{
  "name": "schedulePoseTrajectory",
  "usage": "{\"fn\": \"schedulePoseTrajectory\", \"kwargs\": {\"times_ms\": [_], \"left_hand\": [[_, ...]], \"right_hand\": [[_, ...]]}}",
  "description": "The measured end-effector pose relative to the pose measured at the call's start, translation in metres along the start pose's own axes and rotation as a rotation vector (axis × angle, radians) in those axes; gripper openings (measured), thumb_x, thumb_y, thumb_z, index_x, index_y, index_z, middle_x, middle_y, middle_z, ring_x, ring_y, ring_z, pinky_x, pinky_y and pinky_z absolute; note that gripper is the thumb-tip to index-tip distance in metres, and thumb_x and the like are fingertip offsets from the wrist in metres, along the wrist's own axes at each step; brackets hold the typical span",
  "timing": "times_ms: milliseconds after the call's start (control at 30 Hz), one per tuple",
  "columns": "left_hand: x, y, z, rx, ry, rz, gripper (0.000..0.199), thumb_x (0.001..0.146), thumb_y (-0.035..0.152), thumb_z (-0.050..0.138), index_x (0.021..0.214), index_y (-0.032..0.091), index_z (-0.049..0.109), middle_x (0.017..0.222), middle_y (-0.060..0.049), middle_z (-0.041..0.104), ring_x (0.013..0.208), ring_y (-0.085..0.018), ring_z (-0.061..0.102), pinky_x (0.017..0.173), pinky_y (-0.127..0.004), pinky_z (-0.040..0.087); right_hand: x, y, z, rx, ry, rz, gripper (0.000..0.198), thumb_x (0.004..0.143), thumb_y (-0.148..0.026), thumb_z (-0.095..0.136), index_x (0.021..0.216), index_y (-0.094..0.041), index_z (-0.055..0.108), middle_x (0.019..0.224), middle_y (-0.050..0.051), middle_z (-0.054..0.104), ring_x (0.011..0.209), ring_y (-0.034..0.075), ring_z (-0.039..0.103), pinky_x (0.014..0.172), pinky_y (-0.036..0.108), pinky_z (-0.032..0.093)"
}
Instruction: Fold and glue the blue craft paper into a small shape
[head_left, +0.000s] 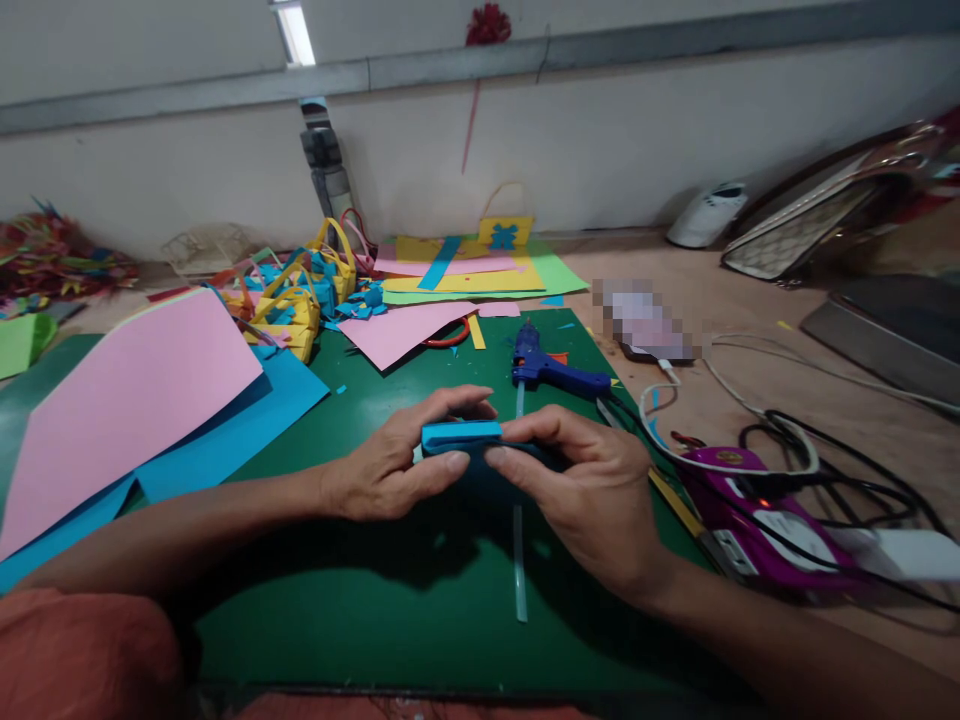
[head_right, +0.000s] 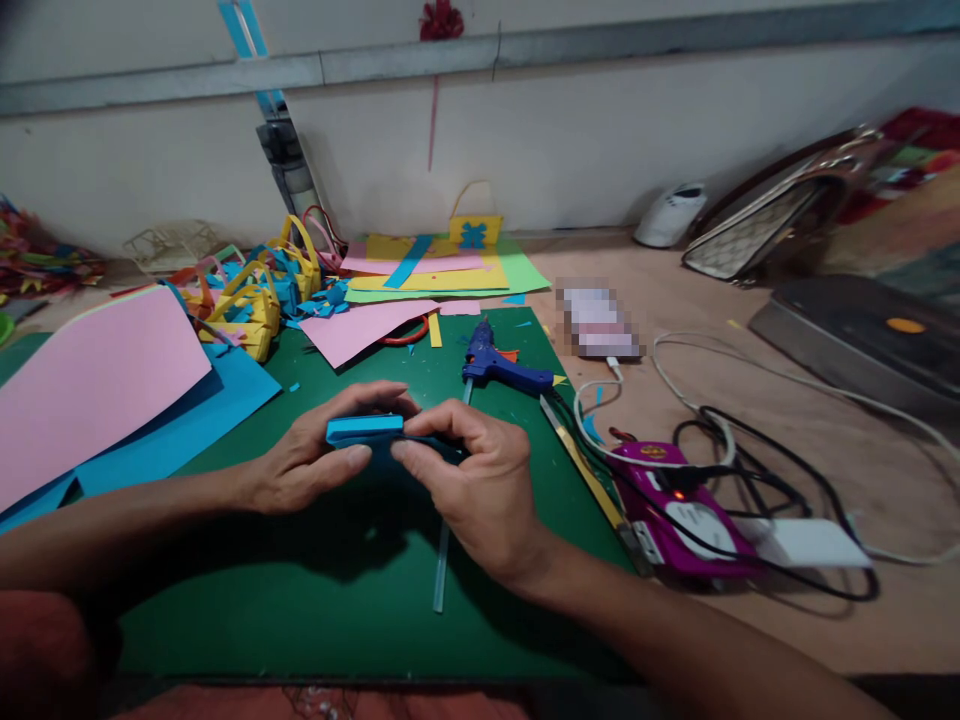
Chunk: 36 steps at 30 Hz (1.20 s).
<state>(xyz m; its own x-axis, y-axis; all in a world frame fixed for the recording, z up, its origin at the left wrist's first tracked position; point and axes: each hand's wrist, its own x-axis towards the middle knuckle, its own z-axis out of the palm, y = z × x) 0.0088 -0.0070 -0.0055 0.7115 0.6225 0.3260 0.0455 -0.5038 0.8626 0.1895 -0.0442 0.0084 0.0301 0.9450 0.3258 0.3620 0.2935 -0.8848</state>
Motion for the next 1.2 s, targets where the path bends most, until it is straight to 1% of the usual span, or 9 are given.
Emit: {"fn": "schedulePoseTrajectory", "kwargs": {"times_ms": [200, 333, 500, 600, 700, 833, 967, 1067, 1200], "left_hand": [[-0.001, -0.001, 0.000, 0.010, 0.036, 0.011, 0.049, 0.087, 0.027, 0.047, 0.135, 0.024, 0.033, 0.126, -0.010, 0.050, 0.115, -0.023, 0.049, 0.096, -0.038, 0.041], [-0.001, -0.002, 0.001, -0.036, 0.038, 0.047, 0.050, 0.087, 0.025, 0.047, 0.135, 0.025, 0.034, 0.126, -0.010, 0.051, 0.116, -0.022, 0.049, 0.097, -0.037, 0.041], [-0.002, -0.001, 0.002, -0.063, 0.046, 0.050, 0.051, 0.087, 0.024, 0.047, 0.136, 0.025, 0.033, 0.125, -0.010, 0.052, 0.116, -0.023, 0.051, 0.096, -0.037, 0.042], [-0.003, -0.001, 0.002, -0.037, 0.044, 0.018, 0.050, 0.087, 0.026, 0.046, 0.135, 0.022, 0.034, 0.122, -0.011, 0.055, 0.112, -0.024, 0.053, 0.092, -0.038, 0.045], [-0.003, -0.001, 0.002, -0.007, 0.035, 0.011, 0.050, 0.086, 0.029, 0.047, 0.134, 0.021, 0.035, 0.119, -0.011, 0.056, 0.107, -0.024, 0.054, 0.089, -0.038, 0.046], [-0.002, -0.006, 0.002, -0.012, 0.037, 0.042, 0.051, 0.086, 0.033, 0.048, 0.134, 0.022, 0.035, 0.115, -0.010, 0.057, 0.102, -0.023, 0.056, 0.085, -0.037, 0.047], [-0.002, -0.009, 0.000, -0.056, 0.034, 0.081, 0.056, 0.083, 0.039, 0.053, 0.134, 0.025, 0.036, 0.117, -0.009, 0.055, 0.104, -0.024, 0.054, 0.087, -0.039, 0.045], [-0.002, -0.010, -0.001, -0.091, 0.033, 0.057, 0.054, 0.086, 0.046, 0.045, 0.134, 0.025, 0.036, 0.118, -0.010, 0.054, 0.106, -0.025, 0.053, 0.090, -0.041, 0.043], [-0.002, -0.012, 0.002, -0.131, 0.060, 0.080, 0.060, 0.088, 0.056, 0.027, 0.134, 0.019, 0.038, 0.114, -0.012, 0.054, 0.102, -0.025, 0.052, 0.091, -0.044, 0.041]], "right_hand": [[0.000, -0.003, 0.001, 0.273, -0.072, 0.260, 0.018, 0.063, -0.026, 0.071, 0.074, -0.017, 0.060, 0.066, -0.001, 0.064, 0.055, 0.010, 0.056, 0.047, 0.020, 0.043], [0.000, -0.004, 0.001, 0.378, -0.116, 0.376, 0.023, 0.060, -0.027, 0.074, 0.073, -0.017, 0.058, 0.061, -0.003, 0.063, 0.051, 0.009, 0.054, 0.046, 0.019, 0.042], [0.000, -0.004, 0.000, 0.357, -0.143, 0.374, 0.021, 0.060, -0.027, 0.074, 0.077, -0.016, 0.068, 0.071, 0.001, 0.068, 0.060, 0.012, 0.059, 0.051, 0.021, 0.046], [0.000, -0.003, 0.000, 0.302, -0.184, 0.348, 0.018, 0.065, -0.030, 0.070, 0.078, -0.017, 0.071, 0.074, 0.003, 0.070, 0.064, 0.014, 0.061, 0.056, 0.024, 0.049], [0.000, -0.001, 0.000, 0.292, -0.294, 0.298, 0.019, 0.072, -0.031, 0.065, 0.083, -0.018, 0.074, 0.078, 0.003, 0.071, 0.066, 0.014, 0.061, 0.059, 0.024, 0.049], [0.001, 0.002, -0.002, 0.337, -0.469, 0.247, 0.026, 0.076, -0.032, 0.062, 0.097, -0.021, 0.072, 0.083, 0.002, 0.071, 0.067, 0.013, 0.060, 0.060, 0.024, 0.049], [0.002, 0.003, -0.006, 0.411, -0.578, 0.251, 0.028, 0.076, -0.031, 0.062, 0.103, -0.025, 0.070, 0.094, 0.001, 0.069, 0.077, 0.014, 0.061, 0.068, 0.025, 0.048], [0.003, 0.001, -0.008, 0.475, -0.667, 0.316, 0.030, 0.076, -0.034, 0.062, 0.104, -0.024, 0.068, 0.094, 0.002, 0.067, 0.079, 0.014, 0.059, 0.068, 0.024, 0.047], [0.003, -0.002, -0.007, 0.557, -0.737, 0.393, 0.034, 0.071, -0.039, 0.067, 0.099, -0.019, 0.068, 0.084, 0.001, 0.063, 0.074, 0.013, 0.055, 0.067, 0.025, 0.046]]}}
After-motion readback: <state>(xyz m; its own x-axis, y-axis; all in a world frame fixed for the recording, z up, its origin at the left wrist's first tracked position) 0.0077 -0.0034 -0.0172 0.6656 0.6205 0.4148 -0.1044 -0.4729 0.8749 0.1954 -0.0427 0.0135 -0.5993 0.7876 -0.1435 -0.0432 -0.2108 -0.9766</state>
